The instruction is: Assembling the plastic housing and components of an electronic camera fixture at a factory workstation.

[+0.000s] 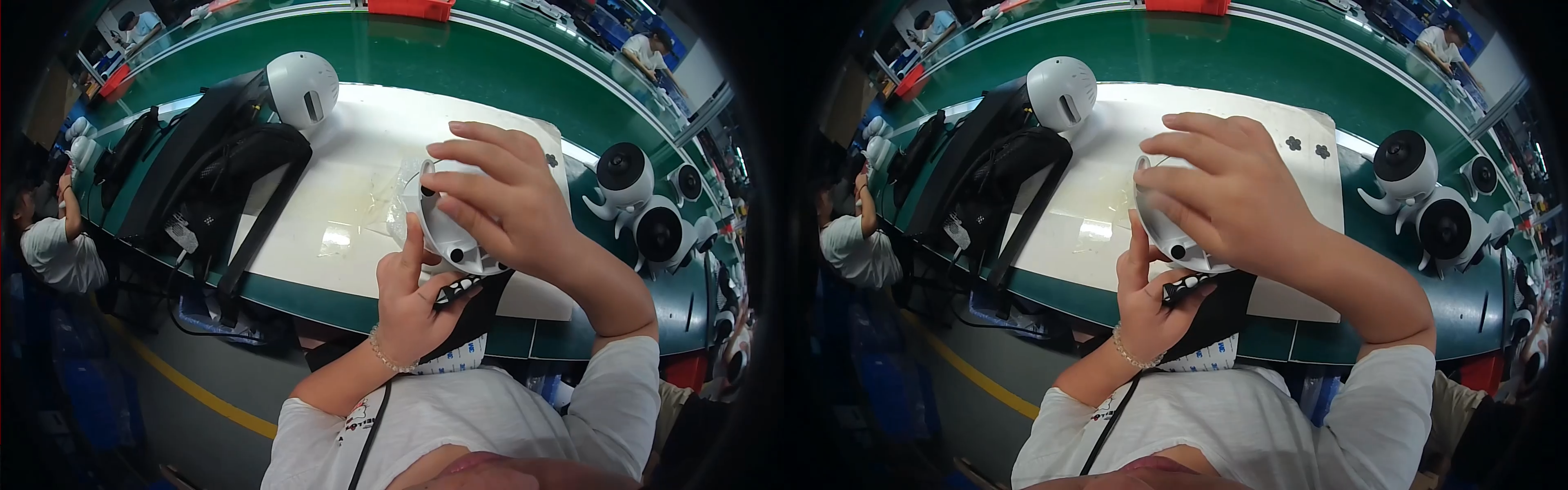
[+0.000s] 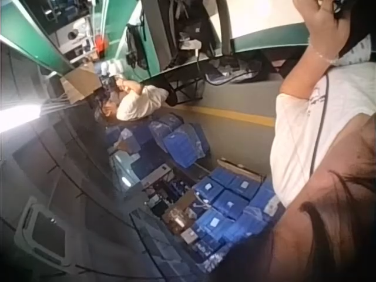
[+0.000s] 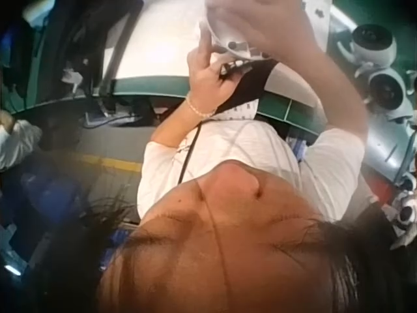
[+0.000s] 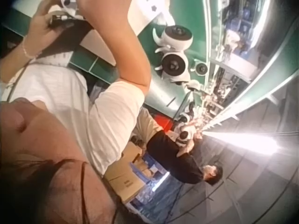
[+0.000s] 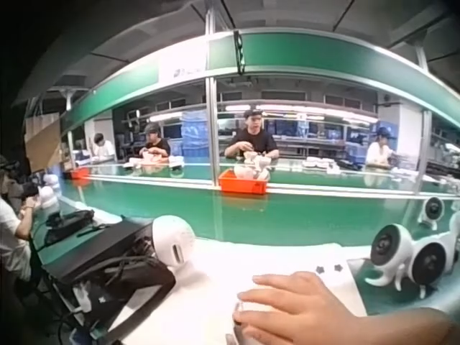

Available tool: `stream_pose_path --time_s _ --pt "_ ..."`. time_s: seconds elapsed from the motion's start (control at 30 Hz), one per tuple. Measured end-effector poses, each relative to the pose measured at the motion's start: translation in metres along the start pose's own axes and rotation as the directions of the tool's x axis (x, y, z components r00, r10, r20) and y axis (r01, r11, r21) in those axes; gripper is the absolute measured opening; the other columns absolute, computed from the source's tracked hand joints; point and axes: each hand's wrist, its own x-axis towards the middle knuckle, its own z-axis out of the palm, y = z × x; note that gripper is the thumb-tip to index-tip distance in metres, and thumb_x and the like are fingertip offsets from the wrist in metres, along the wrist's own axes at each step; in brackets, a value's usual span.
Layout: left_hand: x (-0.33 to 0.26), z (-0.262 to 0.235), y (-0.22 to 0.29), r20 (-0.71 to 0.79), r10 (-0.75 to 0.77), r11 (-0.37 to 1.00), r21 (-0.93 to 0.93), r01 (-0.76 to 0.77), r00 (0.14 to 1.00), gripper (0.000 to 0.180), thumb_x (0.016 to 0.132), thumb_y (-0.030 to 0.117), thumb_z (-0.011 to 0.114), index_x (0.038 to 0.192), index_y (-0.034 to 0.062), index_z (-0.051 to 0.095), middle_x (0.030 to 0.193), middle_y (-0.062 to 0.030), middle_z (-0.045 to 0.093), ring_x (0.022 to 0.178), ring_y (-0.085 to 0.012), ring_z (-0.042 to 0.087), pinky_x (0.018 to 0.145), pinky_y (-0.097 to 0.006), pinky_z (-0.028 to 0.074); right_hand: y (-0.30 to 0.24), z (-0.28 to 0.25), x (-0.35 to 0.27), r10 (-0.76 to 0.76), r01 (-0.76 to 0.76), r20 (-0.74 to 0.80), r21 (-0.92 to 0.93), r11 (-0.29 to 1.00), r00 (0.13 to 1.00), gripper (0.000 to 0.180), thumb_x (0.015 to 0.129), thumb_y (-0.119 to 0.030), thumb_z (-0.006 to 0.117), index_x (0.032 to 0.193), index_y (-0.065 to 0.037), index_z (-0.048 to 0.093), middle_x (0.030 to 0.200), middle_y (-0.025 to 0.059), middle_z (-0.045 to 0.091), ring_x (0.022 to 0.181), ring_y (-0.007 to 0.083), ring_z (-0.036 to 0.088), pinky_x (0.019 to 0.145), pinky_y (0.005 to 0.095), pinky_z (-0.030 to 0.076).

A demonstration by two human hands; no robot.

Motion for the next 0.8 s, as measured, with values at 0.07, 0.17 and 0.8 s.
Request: stream_pose_path --time_s 0.07,0.17,0.8 --pt "0.000 0.000 0.000 -0.004 -0.006 1.000 -0.007 0.006 1.000 0.022 0.059 0.013 0.075 0.078 0.0075 0.065 0.137 -0.0248 0.026 0.076 -0.0198 0.054 0.069 -0.032 0.036 -0.005 -0.006 -0.005 -0.110 0.129 0.085 -0.266 0.955 0.990 0.031 0.082 -0.034 0.054 0.105 -0.014 0.061 0.118 0.0035 0.053 0.117 0.0236 0.042 0.091 0.0395 0.032" --pt "0.001 -0.001 0.000 -0.004 -0.009 1.000 -0.007 0.009 1.000 0.023 0.058 0.013 0.076 0.077 0.0076 0.064 0.137 -0.0248 0.027 0.077 -0.0201 0.054 0.070 -0.032 0.035 -0.005 -0.016 -0.003 -0.126 0.163 0.133 -0.318 0.934 0.983 0.039 0.082 -0.038 0.052 0.111 -0.013 0.056 0.123 0.0031 0.049 0.119 0.0242 0.040 0.091 0.0405 0.032" --pt "0.003 -0.003 0.005 0.105 -0.022 0.997 -0.066 0.029 0.994 0.029 0.056 0.009 0.077 0.080 0.0060 0.061 0.131 -0.0178 0.040 0.095 -0.0282 0.049 0.081 -0.033 0.040 0.237 0.033 -0.049 0.349 -0.500 -0.406 -0.366 0.785 0.845 0.013 0.080 -0.020 0.056 0.082 -0.008 0.059 0.072 0.0041 0.054 0.071 0.0210 0.053 0.066 0.0331 0.044"
